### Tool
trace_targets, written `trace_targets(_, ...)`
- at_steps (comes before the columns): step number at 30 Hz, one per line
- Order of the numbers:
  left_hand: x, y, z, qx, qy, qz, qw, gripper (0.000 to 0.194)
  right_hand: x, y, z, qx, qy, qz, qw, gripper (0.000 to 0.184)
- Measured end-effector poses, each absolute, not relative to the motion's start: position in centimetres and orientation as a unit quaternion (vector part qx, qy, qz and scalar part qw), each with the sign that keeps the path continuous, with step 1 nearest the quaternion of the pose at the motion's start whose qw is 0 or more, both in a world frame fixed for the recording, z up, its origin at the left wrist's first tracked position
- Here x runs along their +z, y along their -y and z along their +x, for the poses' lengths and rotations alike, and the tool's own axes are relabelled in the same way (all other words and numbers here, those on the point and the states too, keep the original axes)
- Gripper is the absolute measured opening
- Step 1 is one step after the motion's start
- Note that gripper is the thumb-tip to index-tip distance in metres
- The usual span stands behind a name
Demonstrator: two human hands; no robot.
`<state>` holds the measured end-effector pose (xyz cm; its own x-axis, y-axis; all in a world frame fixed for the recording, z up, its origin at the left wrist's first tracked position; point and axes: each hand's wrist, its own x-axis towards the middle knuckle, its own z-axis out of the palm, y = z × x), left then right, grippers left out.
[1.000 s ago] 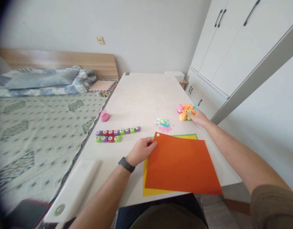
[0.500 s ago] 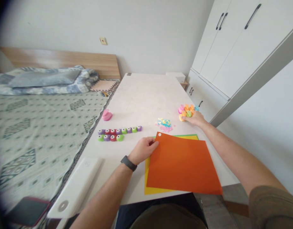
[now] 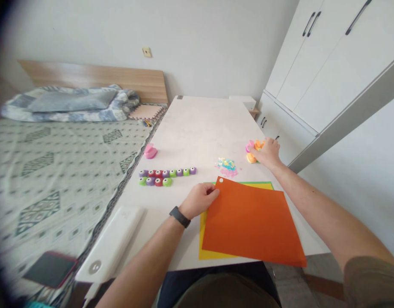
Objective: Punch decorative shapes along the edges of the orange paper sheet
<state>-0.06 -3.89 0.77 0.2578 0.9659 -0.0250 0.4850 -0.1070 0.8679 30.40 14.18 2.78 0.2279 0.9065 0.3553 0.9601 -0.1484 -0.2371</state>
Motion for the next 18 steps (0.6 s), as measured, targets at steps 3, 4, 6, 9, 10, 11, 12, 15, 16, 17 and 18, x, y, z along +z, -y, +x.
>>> trace_targets(3,0.6,3.9,0.0,0.293,-0.539,0.683,0.397,0.032,4.2,-14.5,26.5,-0.051,0.679,-0.699,0.219,0.080)
trace_targets(4,0.6,3.9,0.0,0.293,-0.539,0.683,0.397,0.032,4.7,-14.6,24.9,-0.040,0.702,-0.677,0.218,0.076)
trace_targets(6,0.4,3.9,0.0,0.297,-0.536,0.683,0.398,0.031,5.5,-14.6,21.2,-0.012,0.745,-0.631,0.216,0.070)
trace_targets(9,0.2,3.9,0.0,0.305,-0.534,0.682,0.397,0.031,6.4,-14.4,15.0,0.024,0.805,-0.554,0.211,0.064)
trace_targets(10,0.2,3.9,0.0,0.306,-0.534,0.680,0.399,0.031,6.6,-14.3,12.9,0.035,0.823,-0.527,0.210,0.062)
trace_targets(11,0.2,3.9,-0.1,0.307,-0.533,0.680,0.400,0.030,6.7,-14.2,10.8,0.049,0.838,-0.502,0.208,0.060)
trace_targets(12,0.1,3.8,-0.1,0.309,-0.532,0.680,0.399,0.030,6.8,-14.1,8.7,0.068,0.852,-0.478,0.200,0.059)
trace_targets(15,-0.1,3.8,-0.1,0.315,-0.530,0.684,0.390,0.030,6.8,-13.9,2.6,0.114,0.887,-0.412,0.175,0.059)
trace_targets(16,-0.1,3.8,-0.1,0.314,-0.532,0.684,0.389,0.030,6.7,-13.8,0.6,0.122,0.896,-0.395,0.162,0.060)
trace_targets(17,-0.2,3.8,-0.1,0.313,-0.533,0.682,0.390,0.030,6.6,-13.8,-1.4,0.133,0.900,-0.387,0.151,0.061)
trace_targets(18,-0.2,3.8,-0.1,0.311,-0.534,0.680,0.393,0.029,6.4,-13.8,-3.3,0.149,0.900,-0.386,0.141,0.062)
